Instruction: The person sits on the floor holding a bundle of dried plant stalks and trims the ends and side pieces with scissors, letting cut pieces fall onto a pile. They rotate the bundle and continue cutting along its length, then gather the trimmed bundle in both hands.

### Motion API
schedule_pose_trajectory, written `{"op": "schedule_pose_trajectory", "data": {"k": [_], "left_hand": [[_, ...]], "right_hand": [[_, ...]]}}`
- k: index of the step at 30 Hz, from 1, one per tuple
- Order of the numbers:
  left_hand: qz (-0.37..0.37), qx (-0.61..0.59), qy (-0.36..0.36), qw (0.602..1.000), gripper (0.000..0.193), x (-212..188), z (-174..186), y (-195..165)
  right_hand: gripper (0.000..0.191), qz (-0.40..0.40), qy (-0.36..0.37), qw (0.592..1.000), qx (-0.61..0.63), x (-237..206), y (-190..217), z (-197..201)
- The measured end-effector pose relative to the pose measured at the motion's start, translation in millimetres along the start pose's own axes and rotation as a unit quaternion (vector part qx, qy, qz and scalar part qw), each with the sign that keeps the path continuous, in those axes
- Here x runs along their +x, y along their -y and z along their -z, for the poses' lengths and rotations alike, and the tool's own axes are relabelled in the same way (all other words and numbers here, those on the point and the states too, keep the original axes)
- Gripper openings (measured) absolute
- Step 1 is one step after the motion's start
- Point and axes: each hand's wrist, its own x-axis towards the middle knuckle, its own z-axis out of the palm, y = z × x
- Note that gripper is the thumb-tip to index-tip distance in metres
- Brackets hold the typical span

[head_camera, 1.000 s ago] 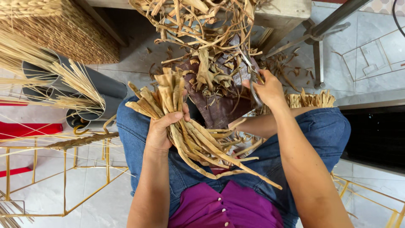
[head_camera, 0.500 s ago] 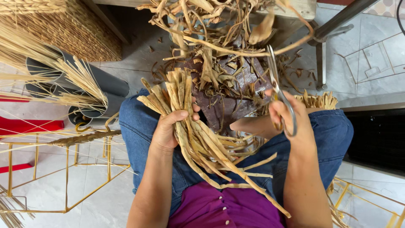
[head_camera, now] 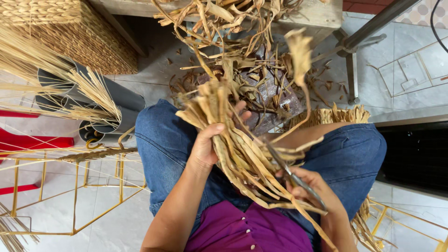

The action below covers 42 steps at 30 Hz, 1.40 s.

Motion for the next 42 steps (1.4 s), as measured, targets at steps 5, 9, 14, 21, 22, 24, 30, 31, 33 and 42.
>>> {"op": "schedule_pose_trajectory", "data": {"k": [5, 9, 14, 21, 22, 24, 30, 31, 33, 42], "left_hand": [[-0.089, -0.034, 0.034, 0.995, 0.049, -11, 7, -21], [-0.131, -0.004, 0.016, 0.991, 0.046, -19, 16, -40], [-0.147, 0.069, -0.003, 0.987, 0.049, -27, 21, -48], [-0.16, 0.123, -0.011, 0.979, 0.05, -27, 17, -48], [-0.16, 0.124, -0.016, 0.979, 0.051, -28, 17, -48], [-0.162, 0.128, -0.025, 0.978, 0.051, -28, 16, -47], [-0.173, 0.15, -0.03, 0.973, 0.049, -28, 19, -44], [-0.171, 0.151, -0.03, 0.973, 0.048, -27, 20, -43], [-0.173, 0.15, -0.032, 0.973, 0.048, -27, 21, -41], [-0.211, 0.153, -0.066, 0.963, 0.051, -25, 18, -35]], "right_hand": [[0.069, -0.022, -0.112, 0.992, 0.058, -16, -18, -8], [0.07, 0.059, -0.169, 0.978, 0.111, -14, -8, -10], [0.065, 0.091, -0.201, 0.972, 0.074, -5, 8, -21], [0.066, 0.092, -0.22, 0.971, 0.013, 9, 16, -27], [0.068, 0.079, -0.221, 0.972, 0.011, 10, 17, -27], [0.069, 0.095, -0.201, 0.975, 0.028, 12, 18, -28], [0.074, 0.062, -0.163, 0.983, 0.058, 17, 17, -30], [0.075, 0.054, -0.159, 0.984, 0.062, 18, 16, -31], [0.076, 0.049, -0.144, 0.984, 0.092, 21, 15, -32], [0.091, 0.042, -0.139, 0.989, 0.025, 19, 17, -42]]}}
